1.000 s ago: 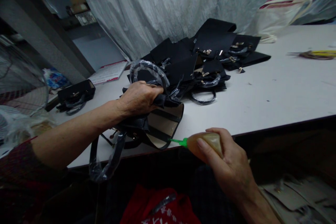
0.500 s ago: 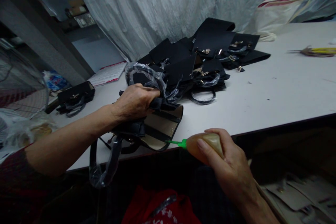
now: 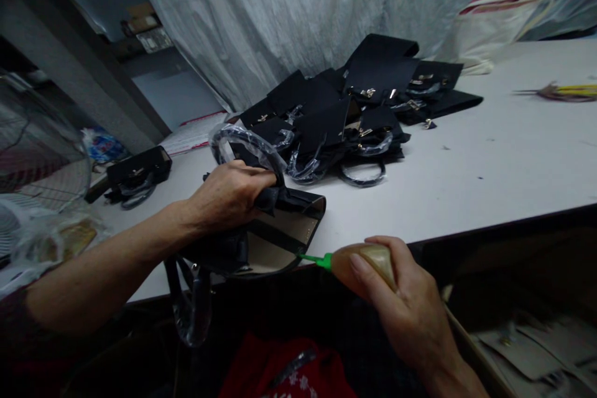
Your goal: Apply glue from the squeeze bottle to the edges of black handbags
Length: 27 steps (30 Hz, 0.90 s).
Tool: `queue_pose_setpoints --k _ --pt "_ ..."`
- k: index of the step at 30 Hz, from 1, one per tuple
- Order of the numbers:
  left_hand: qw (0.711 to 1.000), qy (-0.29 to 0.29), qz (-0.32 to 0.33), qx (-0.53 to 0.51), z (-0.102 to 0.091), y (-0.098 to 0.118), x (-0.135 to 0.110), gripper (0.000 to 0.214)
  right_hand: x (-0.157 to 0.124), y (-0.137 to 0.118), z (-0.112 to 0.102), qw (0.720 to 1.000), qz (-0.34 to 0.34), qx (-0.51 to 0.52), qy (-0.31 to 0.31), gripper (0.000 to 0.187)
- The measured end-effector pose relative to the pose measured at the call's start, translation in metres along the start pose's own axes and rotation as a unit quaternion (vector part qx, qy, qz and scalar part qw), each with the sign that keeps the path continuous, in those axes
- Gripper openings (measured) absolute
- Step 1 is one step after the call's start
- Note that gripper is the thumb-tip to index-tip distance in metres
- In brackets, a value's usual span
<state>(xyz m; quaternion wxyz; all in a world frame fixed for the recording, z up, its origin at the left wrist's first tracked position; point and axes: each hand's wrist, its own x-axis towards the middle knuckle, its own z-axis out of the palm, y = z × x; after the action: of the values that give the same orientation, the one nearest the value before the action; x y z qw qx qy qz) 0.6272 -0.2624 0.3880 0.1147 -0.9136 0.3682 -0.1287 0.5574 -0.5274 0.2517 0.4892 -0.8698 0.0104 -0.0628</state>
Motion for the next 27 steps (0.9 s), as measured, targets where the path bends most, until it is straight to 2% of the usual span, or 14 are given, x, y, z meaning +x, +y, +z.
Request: queue_pose_setpoints --k 3,9,15,21,25,27 --pt "1.0 0.003 0.006 -0.001 0.0 0.001 -0.001 0.006 -0.003 -0.005 -0.002 0.999 -0.034 -0.029 0.029 0.046" --pt "1.0 0.004 0.007 -0.002 -0.003 0.001 0.0 0.004 0.002 -0.009 -0.011 0.999 -0.013 0.006 -0.039 0.05" --pt "1.0 -0.005 0.012 -0.015 -0.003 0.007 -0.007 0.007 -0.001 -0.005 -0.009 1.0 0.009 0.008 0.019 0.051" --pt "0.999 -0.011 0.024 -0.027 -0.003 0.016 -0.016 0.011 -0.006 -0.01 -0.007 0.998 0.007 0.045 -0.042 0.048" --pt "0.999 -0.002 0.021 -0.036 -0.004 0.018 -0.02 0.012 -0.004 -0.007 -0.007 1.0 -0.001 0.011 0.02 0.048" --pt "0.999 0.004 0.018 -0.04 -0.003 0.02 -0.022 0.013 -0.003 -0.005 -0.006 1.0 0.001 0.013 0.018 0.047"
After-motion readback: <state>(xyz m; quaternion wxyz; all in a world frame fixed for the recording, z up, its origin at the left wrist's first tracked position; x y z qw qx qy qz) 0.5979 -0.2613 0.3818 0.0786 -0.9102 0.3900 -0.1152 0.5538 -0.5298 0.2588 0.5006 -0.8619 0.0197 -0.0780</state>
